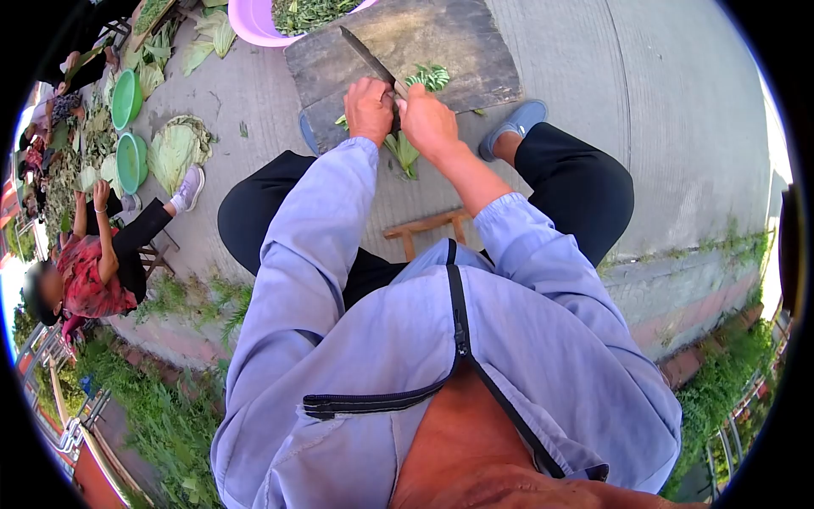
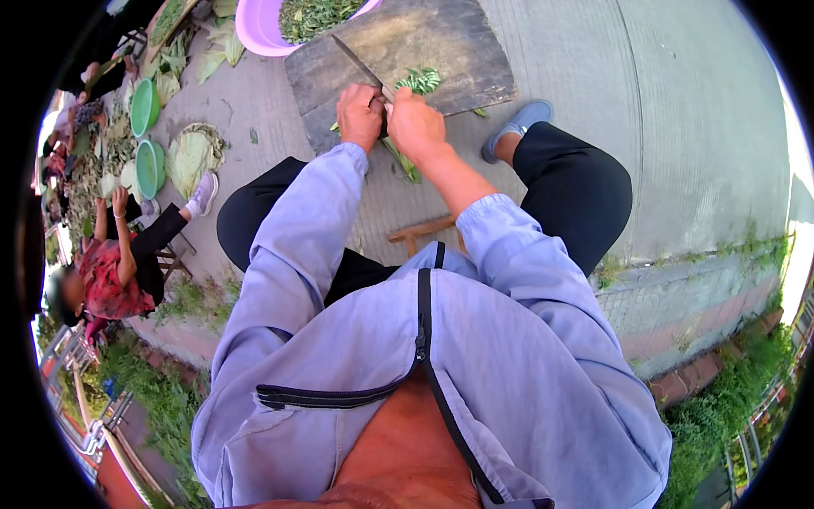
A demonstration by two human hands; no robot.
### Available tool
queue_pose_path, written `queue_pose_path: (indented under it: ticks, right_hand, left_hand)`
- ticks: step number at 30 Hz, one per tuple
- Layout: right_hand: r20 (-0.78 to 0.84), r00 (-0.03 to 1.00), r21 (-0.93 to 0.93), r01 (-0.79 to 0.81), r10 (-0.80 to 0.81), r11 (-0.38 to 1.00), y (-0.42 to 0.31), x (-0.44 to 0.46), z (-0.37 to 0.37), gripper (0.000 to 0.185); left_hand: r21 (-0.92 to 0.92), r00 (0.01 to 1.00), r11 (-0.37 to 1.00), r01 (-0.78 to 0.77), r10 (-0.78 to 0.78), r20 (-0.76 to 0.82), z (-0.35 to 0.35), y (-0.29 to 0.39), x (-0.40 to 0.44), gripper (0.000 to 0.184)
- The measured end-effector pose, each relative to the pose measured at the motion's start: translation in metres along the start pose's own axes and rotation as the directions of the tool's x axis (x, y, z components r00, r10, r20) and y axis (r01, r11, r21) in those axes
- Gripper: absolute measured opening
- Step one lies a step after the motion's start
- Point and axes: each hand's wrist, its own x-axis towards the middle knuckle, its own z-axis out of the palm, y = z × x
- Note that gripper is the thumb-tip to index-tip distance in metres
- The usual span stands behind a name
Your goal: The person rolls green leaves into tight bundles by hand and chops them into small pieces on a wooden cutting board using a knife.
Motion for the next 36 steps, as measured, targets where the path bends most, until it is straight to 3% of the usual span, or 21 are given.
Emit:
queue_pose_path:
  ticks: [2,10,19,36]
  right_hand:
    - [-0.013,1.0,0.019,0.004,-0.003,1.0,0.005,0.001,0.0,0.034]
    - [0.014,0.996,0.041,-0.088,0.088,0.995,0.013,-0.006,-0.011,0.033]
    - [0.02,1.0,0.052,-0.003,0.002,0.999,0.016,-0.02,-0.021,0.035]
    - [0.061,0.998,-0.009,0.014,-0.014,1.0,0.016,-0.028,-0.018,0.034]
  left_hand:
    - [0.093,1.0,0.995,0.021,-0.021,-0.003,-0.003,0.006,-0.004,0.009]
    - [0.002,0.999,0.999,0.042,-0.041,-0.022,-0.003,0.003,-0.006,0.01]
    - [-0.031,0.997,0.997,0.07,-0.07,-0.015,-0.004,0.0,-0.005,0.011]
    - [-0.028,0.999,0.998,0.048,-0.048,-0.005,-0.002,-0.003,-0.004,0.014]
